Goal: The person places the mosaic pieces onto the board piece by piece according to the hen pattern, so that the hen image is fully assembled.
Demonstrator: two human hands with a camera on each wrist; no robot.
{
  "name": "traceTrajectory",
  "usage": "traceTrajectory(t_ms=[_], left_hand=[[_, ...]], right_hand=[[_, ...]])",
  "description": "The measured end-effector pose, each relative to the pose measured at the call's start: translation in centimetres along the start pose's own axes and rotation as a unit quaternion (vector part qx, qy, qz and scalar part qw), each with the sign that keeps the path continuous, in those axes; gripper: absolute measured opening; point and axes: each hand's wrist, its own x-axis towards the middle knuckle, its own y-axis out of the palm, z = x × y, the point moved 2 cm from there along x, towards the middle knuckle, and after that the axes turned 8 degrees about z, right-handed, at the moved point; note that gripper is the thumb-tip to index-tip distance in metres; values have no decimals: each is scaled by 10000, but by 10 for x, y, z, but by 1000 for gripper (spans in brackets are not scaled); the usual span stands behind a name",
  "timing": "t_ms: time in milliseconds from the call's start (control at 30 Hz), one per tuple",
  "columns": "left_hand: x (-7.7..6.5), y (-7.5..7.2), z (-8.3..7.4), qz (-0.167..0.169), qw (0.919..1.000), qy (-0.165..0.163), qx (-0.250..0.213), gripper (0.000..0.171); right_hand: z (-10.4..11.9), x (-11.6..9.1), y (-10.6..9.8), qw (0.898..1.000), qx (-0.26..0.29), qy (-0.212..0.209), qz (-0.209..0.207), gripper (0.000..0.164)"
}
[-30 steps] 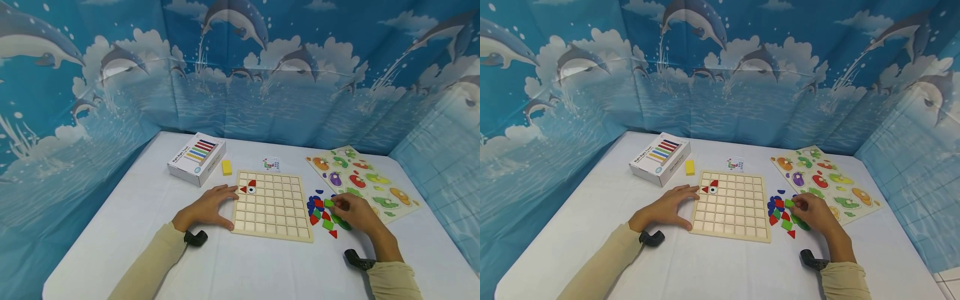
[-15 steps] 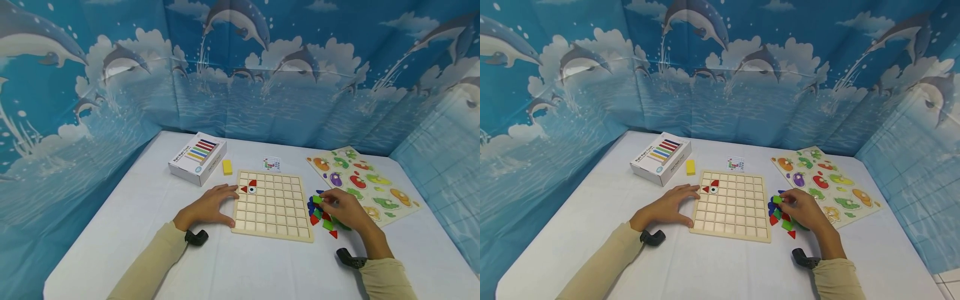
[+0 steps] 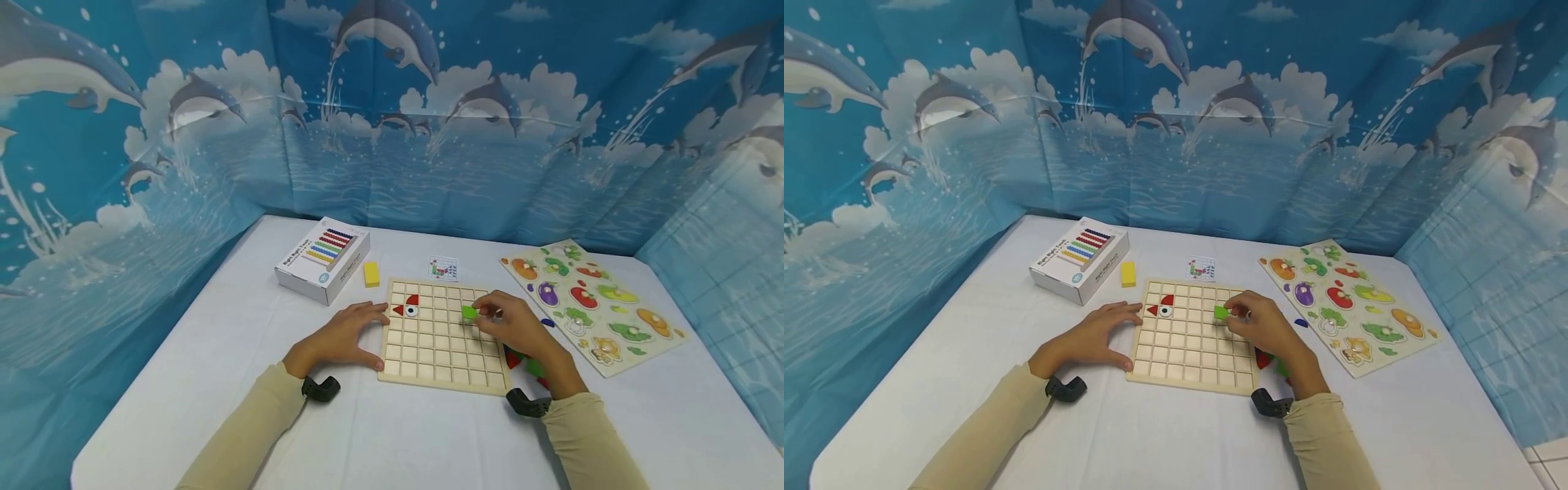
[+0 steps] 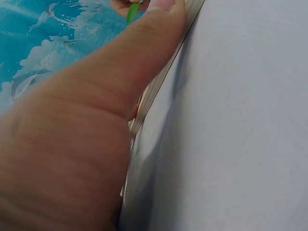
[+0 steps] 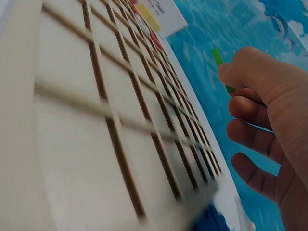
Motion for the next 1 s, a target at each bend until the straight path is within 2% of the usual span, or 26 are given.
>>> traceTrajectory(t_ms=[200, 333, 600, 833, 1000], left_hand=[[-1, -1, 0, -45, 10000, 41, -48, 84], [0, 1, 1, -38, 10000, 43, -24, 85], [-1, 2, 0, -37, 9999, -60, 100, 84], [0, 3, 2, -25, 9999, -82, 118, 84], [0, 3, 2, -21, 9999, -87, 73, 84]], right_hand=[[20, 31, 25, 9990, 260, -97, 350, 20], [29, 42, 41, 9979, 299, -18, 576, 20], [40, 51, 62, 9969, 190, -7, 761, 21], [41, 55, 71, 9962, -78, 246, 833, 18], [40, 55, 74, 9969, -98, 165, 761, 17]])
